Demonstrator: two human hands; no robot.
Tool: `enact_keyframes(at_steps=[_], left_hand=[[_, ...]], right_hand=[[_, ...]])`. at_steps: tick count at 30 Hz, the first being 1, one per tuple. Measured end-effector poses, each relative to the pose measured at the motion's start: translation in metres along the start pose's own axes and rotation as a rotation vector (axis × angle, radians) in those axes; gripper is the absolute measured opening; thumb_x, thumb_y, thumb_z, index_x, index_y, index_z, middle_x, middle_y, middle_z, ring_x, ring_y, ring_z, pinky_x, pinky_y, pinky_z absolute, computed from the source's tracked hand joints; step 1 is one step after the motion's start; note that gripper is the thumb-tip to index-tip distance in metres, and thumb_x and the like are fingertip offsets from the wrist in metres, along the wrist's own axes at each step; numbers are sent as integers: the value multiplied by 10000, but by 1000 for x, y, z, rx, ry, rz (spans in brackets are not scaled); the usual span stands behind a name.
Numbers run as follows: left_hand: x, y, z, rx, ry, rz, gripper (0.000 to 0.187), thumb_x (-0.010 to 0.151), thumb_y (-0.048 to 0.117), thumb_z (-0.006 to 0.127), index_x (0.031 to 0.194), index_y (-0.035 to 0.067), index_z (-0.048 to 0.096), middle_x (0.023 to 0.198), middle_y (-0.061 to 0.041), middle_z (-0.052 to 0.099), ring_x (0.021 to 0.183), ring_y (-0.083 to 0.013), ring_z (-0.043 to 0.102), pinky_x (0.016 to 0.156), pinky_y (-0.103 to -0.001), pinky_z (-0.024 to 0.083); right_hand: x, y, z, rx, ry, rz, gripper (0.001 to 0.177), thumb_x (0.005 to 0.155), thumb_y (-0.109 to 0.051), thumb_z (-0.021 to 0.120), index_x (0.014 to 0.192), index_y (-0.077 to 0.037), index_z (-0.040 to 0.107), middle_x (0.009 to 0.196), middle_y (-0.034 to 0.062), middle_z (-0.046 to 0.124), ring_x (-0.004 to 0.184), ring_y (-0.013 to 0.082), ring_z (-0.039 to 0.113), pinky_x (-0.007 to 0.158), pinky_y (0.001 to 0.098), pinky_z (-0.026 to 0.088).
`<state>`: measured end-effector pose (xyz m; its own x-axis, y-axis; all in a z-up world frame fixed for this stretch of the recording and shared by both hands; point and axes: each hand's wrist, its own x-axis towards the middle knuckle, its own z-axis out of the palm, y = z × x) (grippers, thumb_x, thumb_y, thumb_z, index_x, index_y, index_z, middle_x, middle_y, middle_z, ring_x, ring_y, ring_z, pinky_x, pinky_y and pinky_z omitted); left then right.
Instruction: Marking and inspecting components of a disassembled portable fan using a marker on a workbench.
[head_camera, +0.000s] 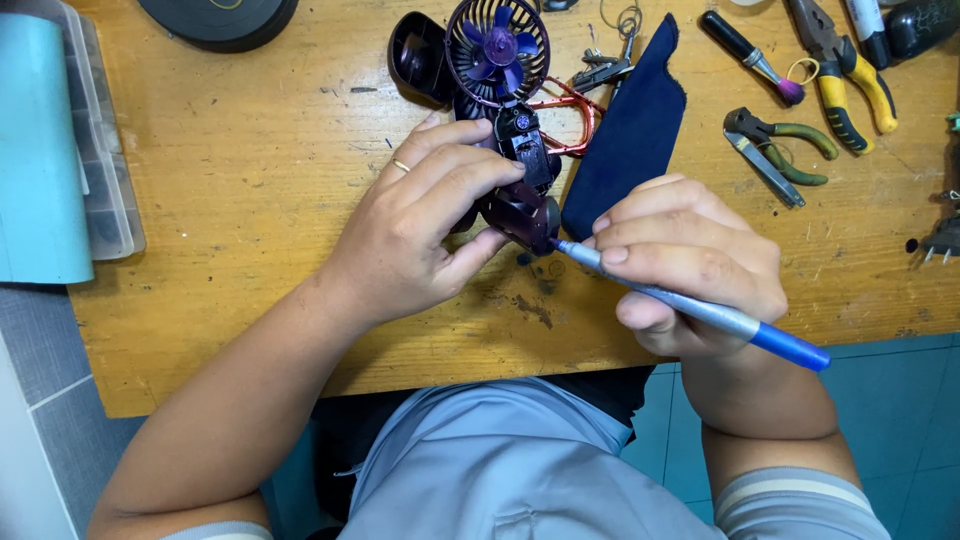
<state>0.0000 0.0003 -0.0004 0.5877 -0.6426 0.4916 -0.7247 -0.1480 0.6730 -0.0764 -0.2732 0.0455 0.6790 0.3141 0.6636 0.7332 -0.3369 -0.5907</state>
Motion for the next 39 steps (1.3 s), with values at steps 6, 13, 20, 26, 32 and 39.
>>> enact_keyframes(at_steps=[6,13,20,26,32,39], left_hand=[[-4,-1,4,45,2,-39,497,1001,68,938,1428,-4,694,1371,-208,774,1457,-470,664,1328,-672,475],[-3,-1,5,25,-3,-48,499,982,71,921,1425,4,700,1372,-199,768,1464,-451,653,1334,-614,492],[-3,0,6,27,-4,-39,496,988,68,914,1431,8,699,1372,-198,769,1466,-446,650,1329,-590,508],[-4,-3,7,10,4,-26,481,993,68,908,1423,11,701,1364,-196,765,1460,-452,659,1328,-591,502],[-4,-2,7,21,-4,-27,465,989,71,910,1407,28,711,1356,-180,770,1464,-437,656,1344,-584,475],[-3,-1,6,7,8,-18,451,986,49,906,1393,23,713,1345,-185,772,1451,-445,668,1342,-592,479]], right_hand=[[3,-5,2,35,-18,18,362,1113,-312,621,1048,31,718,938,186,783,868,389,813,840,479,672],[0,1,1,54,-29,-12,361,1099,-302,631,1023,35,738,920,170,790,836,356,809,824,457,679],[1,1,2,59,-2,13,374,1107,-320,624,1015,24,739,917,158,791,855,347,814,830,440,680],[-4,5,-1,33,39,-1,382,1113,-314,617,1022,43,721,882,198,776,811,374,794,811,446,668],[-7,8,1,9,69,11,376,1119,-305,615,1025,42,723,874,189,765,820,357,791,801,417,669],[-8,11,1,-26,96,-19,356,1119,-289,622,1031,44,712,872,210,781,796,362,798,818,423,675]])
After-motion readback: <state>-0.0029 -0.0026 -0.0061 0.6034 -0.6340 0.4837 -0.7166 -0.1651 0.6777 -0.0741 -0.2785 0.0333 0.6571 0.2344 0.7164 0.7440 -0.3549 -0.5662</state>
